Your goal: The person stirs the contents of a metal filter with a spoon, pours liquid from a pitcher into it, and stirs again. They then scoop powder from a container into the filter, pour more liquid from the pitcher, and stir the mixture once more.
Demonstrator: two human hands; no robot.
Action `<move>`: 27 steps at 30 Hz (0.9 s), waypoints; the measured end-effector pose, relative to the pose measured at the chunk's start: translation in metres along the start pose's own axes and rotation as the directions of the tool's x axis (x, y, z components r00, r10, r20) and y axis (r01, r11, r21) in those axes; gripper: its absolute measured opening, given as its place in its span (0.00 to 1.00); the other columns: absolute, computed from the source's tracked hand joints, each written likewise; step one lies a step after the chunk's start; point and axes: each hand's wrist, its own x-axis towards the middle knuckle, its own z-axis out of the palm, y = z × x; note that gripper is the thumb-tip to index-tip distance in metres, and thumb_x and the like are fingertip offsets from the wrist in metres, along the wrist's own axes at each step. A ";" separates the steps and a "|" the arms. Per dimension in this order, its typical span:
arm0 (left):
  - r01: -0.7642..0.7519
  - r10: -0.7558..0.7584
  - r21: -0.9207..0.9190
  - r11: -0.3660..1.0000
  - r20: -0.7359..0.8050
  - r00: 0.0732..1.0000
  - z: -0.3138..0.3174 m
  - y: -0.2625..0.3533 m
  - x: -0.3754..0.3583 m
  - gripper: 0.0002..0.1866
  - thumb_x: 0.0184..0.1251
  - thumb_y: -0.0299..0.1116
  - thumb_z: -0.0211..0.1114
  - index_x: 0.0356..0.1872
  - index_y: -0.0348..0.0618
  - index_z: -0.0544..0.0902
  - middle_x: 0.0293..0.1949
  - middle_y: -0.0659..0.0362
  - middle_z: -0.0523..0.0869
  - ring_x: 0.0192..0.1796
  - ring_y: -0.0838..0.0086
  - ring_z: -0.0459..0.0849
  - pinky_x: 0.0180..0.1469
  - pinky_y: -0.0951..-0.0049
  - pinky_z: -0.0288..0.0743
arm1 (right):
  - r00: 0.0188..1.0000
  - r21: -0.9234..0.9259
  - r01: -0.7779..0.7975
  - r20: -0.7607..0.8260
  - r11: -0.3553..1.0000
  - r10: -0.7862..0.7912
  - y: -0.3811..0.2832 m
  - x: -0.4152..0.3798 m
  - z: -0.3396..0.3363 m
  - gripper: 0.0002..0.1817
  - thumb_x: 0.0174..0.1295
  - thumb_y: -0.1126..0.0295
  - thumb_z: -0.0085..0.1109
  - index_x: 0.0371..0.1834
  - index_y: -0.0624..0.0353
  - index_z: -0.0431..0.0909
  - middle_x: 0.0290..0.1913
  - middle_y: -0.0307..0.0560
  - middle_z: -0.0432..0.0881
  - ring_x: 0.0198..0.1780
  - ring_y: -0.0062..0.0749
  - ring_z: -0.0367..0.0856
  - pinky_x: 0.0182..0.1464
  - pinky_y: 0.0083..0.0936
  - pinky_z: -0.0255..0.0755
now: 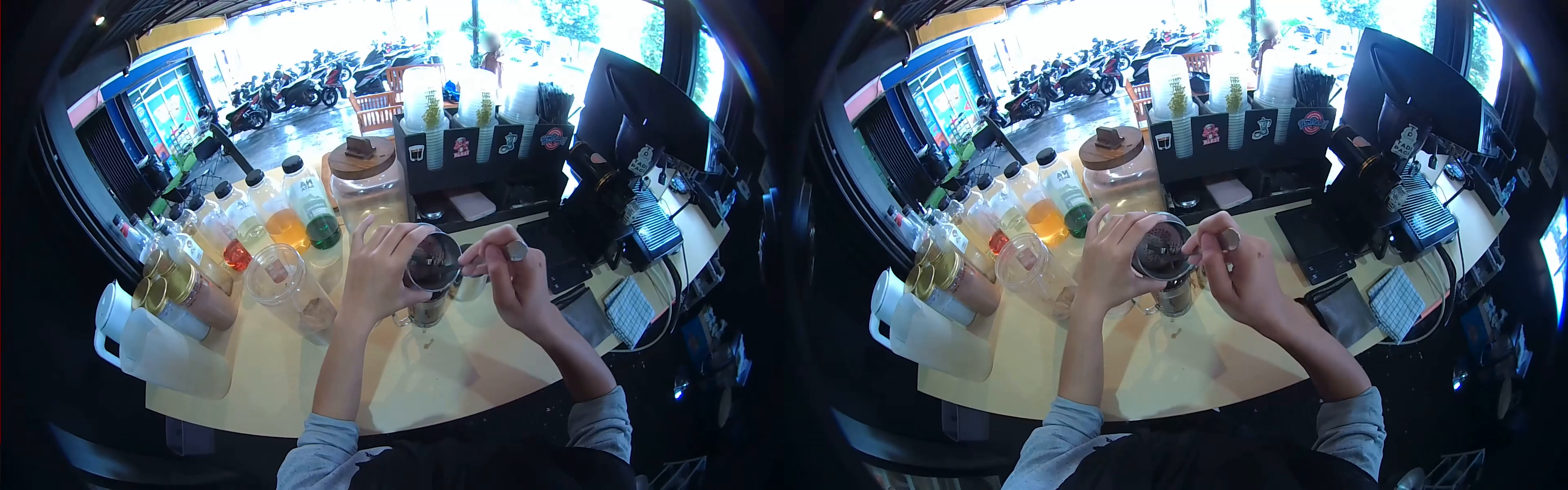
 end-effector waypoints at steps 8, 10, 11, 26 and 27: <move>-0.015 0.015 0.004 1.000 0.001 1.000 0.001 0.001 0.001 0.48 0.21 0.41 0.83 0.57 0.56 0.74 0.51 0.64 0.80 0.56 0.67 0.78 0.70 0.52 0.58 | 0.999 -0.002 -0.045 0.025 0.999 0.045 -0.008 0.001 0.005 0.06 0.71 0.73 0.49 0.40 0.65 0.70 0.31 0.46 0.82 0.33 0.25 0.84 0.37 0.22 0.79; -0.019 0.018 -0.025 1.000 -0.019 1.000 0.000 0.000 0.001 0.47 0.22 0.41 0.83 0.57 0.55 0.74 0.52 0.64 0.80 0.56 0.66 0.79 0.70 0.52 0.58 | 0.993 0.078 -0.118 -0.017 0.990 0.120 -0.009 0.002 0.001 0.08 0.70 0.70 0.53 0.39 0.65 0.71 0.31 0.45 0.82 0.33 0.24 0.84 0.36 0.21 0.78; -0.018 0.018 -0.025 1.000 -0.020 1.000 -0.001 0.000 0.000 0.47 0.22 0.41 0.83 0.57 0.55 0.74 0.52 0.64 0.80 0.56 0.66 0.79 0.70 0.52 0.58 | 0.996 0.064 -0.078 -0.029 0.995 0.080 -0.005 0.002 -0.003 0.08 0.70 0.70 0.54 0.38 0.65 0.71 0.32 0.45 0.82 0.33 0.24 0.83 0.36 0.20 0.78; 0.010 -0.012 -0.054 0.999 -0.026 1.000 -0.005 -0.008 -0.002 0.44 0.25 0.45 0.82 0.56 0.55 0.76 0.50 0.63 0.81 0.55 0.66 0.80 0.70 0.51 0.57 | 0.982 -0.071 0.187 0.035 0.980 -0.185 -0.003 -0.019 -0.002 0.09 0.57 0.75 0.67 0.37 0.63 0.76 0.39 0.48 0.84 0.36 0.28 0.85 0.36 0.22 0.80; 0.012 -0.011 -0.036 0.999 0.003 1.000 -0.006 -0.007 -0.002 0.45 0.25 0.46 0.82 0.56 0.56 0.76 0.50 0.63 0.81 0.55 0.66 0.80 0.70 0.51 0.57 | 0.983 -0.076 0.176 0.059 0.981 -0.172 -0.002 -0.020 -0.001 0.09 0.57 0.75 0.67 0.37 0.63 0.77 0.39 0.48 0.84 0.36 0.29 0.85 0.36 0.22 0.80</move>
